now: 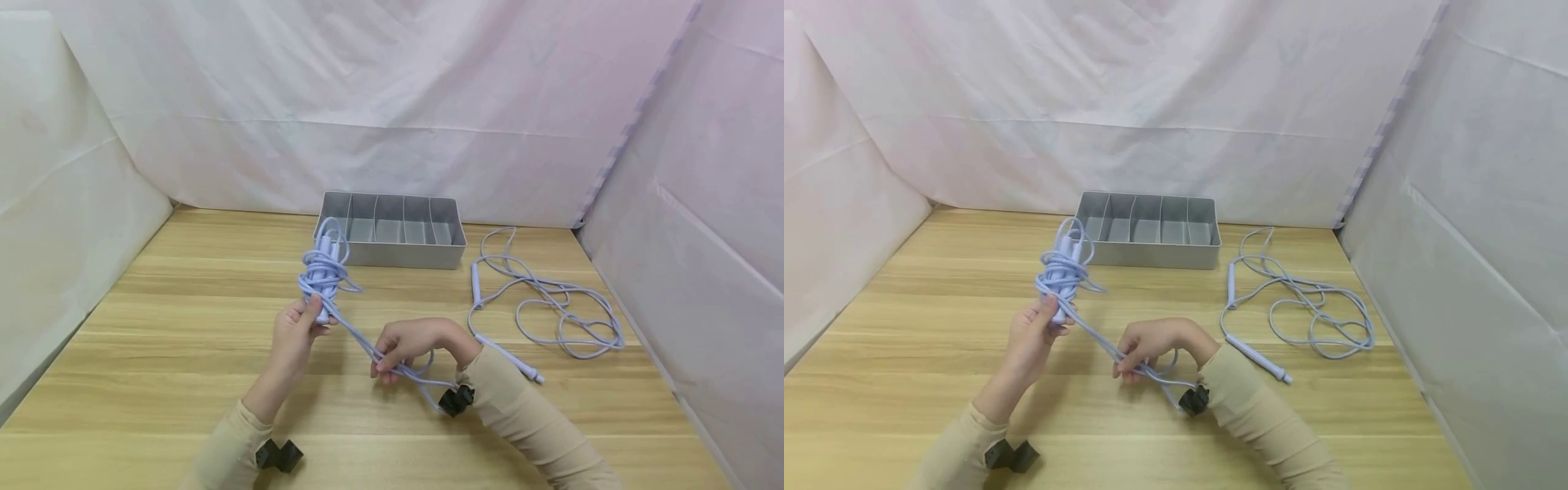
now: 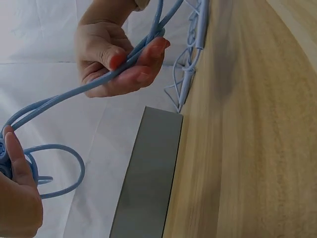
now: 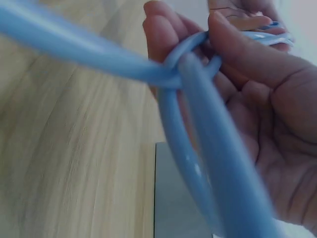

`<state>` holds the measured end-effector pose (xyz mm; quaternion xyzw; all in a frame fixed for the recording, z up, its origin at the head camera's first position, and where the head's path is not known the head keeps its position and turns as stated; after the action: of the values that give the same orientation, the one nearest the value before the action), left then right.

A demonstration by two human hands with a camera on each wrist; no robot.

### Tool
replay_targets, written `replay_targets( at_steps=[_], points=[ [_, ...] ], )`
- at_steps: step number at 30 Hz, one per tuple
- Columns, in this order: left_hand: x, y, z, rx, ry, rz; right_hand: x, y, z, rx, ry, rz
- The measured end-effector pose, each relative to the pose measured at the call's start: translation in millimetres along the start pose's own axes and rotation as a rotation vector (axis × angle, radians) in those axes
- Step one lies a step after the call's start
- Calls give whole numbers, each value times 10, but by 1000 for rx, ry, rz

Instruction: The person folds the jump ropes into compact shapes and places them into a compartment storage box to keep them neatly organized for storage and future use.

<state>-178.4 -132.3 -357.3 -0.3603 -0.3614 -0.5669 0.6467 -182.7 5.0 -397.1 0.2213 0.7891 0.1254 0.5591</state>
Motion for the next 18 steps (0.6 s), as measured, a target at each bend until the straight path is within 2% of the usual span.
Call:
replay_targets(
  at_steps=[4,8,13,18],
  points=[
    [-4,-19,-5,4,53,-27,-51,34,-7,-14,-1,-43],
    [-61,-37,11,12,63,-48,-118,63,-21,-7,28,-47],
    [-108,-52,14,42,21,-33,-148,60,-37,4,28,6],
    [-88,-81,18,61,-29,-5,-190,82,-176,51,86,58]
  ],
)
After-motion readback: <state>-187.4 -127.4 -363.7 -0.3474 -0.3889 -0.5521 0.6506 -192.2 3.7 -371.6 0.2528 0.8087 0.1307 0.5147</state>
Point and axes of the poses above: each hand's wrist, its own y-axis away from the middle knuckle, its own z-axis out of the palm, x = y × z, the point moved 8 cm from there along -y, towards the middle knuckle, and after that the axes turned 5 degrees about y, right-handed, at the moved point
